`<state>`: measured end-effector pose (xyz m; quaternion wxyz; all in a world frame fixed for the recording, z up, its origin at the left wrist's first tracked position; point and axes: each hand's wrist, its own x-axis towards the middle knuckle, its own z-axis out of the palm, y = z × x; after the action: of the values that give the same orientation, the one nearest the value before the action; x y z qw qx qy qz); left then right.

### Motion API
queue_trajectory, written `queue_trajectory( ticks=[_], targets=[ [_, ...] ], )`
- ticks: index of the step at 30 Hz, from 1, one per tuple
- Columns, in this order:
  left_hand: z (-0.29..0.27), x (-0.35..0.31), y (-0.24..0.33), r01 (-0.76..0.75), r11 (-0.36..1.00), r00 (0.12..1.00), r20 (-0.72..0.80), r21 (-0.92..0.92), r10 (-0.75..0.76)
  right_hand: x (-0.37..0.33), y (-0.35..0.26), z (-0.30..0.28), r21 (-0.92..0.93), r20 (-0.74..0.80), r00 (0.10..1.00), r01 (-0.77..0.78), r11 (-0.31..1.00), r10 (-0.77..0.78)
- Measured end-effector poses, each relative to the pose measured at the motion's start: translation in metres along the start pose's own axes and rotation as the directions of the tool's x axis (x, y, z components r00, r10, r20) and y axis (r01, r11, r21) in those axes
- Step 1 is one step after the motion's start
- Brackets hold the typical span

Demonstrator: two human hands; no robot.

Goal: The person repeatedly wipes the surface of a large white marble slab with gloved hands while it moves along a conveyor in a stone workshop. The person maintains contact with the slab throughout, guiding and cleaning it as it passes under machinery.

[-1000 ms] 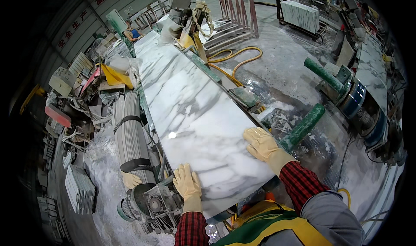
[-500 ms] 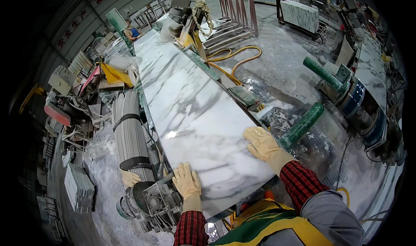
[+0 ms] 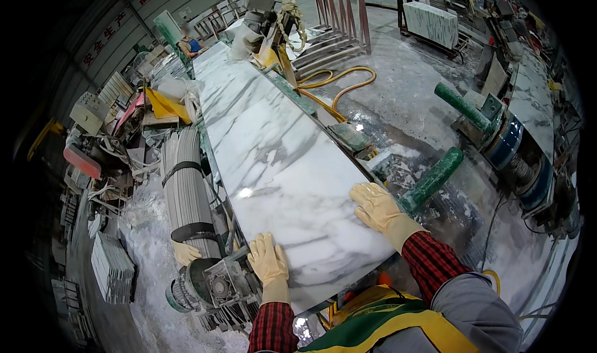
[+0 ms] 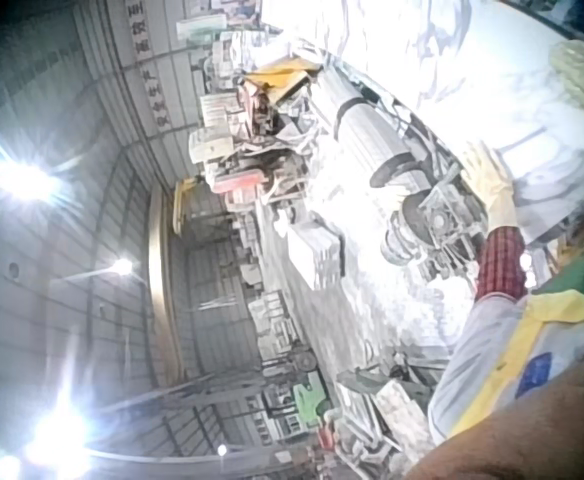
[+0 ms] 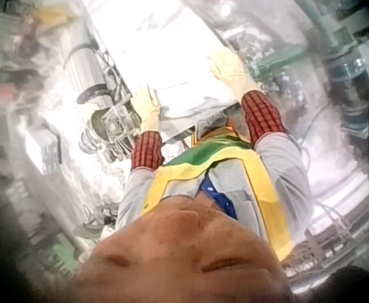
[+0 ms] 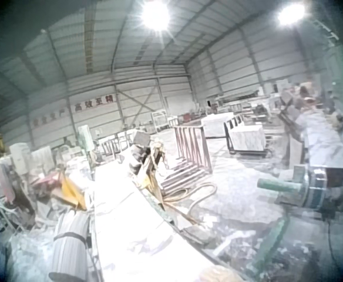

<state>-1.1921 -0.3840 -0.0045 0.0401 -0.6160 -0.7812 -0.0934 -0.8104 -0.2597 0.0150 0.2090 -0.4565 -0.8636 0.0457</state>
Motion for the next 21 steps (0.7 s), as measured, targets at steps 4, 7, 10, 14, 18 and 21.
queue_trajectory(
  ticks=[4, 7, 10, 14, 18, 21],
  targets=[
    [0.001, -0.003, -0.001, -0.002, 1.0, 1.0, -0.011, -0.004, 0.002, -0.002, 0.0, 0.0, 0.007, 0.007, 1.0, -0.002, 1.0, 0.002],
    [-0.003, -0.003, 0.001, 0.008, 1.0, 1.0, 0.022, -0.025, -0.007, -0.005, 0.001, 0.001, -0.01, 0.01, 1.0, -0.004, 1.0, 0.004],
    [-0.003, -0.006, 0.003, 0.007, 1.0, 1.0, 0.002, -0.028, -0.007, -0.007, 0.002, 0.003, -0.004, -0.003, 1.0, 0.001, 1.0, -0.001],
    [-0.002, -0.008, 0.001, 0.001, 0.999, 1.0, 0.003, -0.032, -0.001, -0.01, 0.002, 0.003, -0.004, -0.019, 1.0, 0.009, 1.0, -0.009],
    [-0.003, -0.011, 0.002, 0.006, 1.0, 1.0, 0.006, -0.03, -0.005, -0.012, 0.001, 0.001, 0.021, -0.027, 1.0, 0.015, 1.0, -0.015],
    [-0.004, -0.012, 0.004, 0.006, 1.0, 1.0, 0.009, -0.028, -0.006, -0.015, 0.001, 0.001, 0.013, -0.042, 0.999, 0.021, 1.0, -0.02]
  ],
)
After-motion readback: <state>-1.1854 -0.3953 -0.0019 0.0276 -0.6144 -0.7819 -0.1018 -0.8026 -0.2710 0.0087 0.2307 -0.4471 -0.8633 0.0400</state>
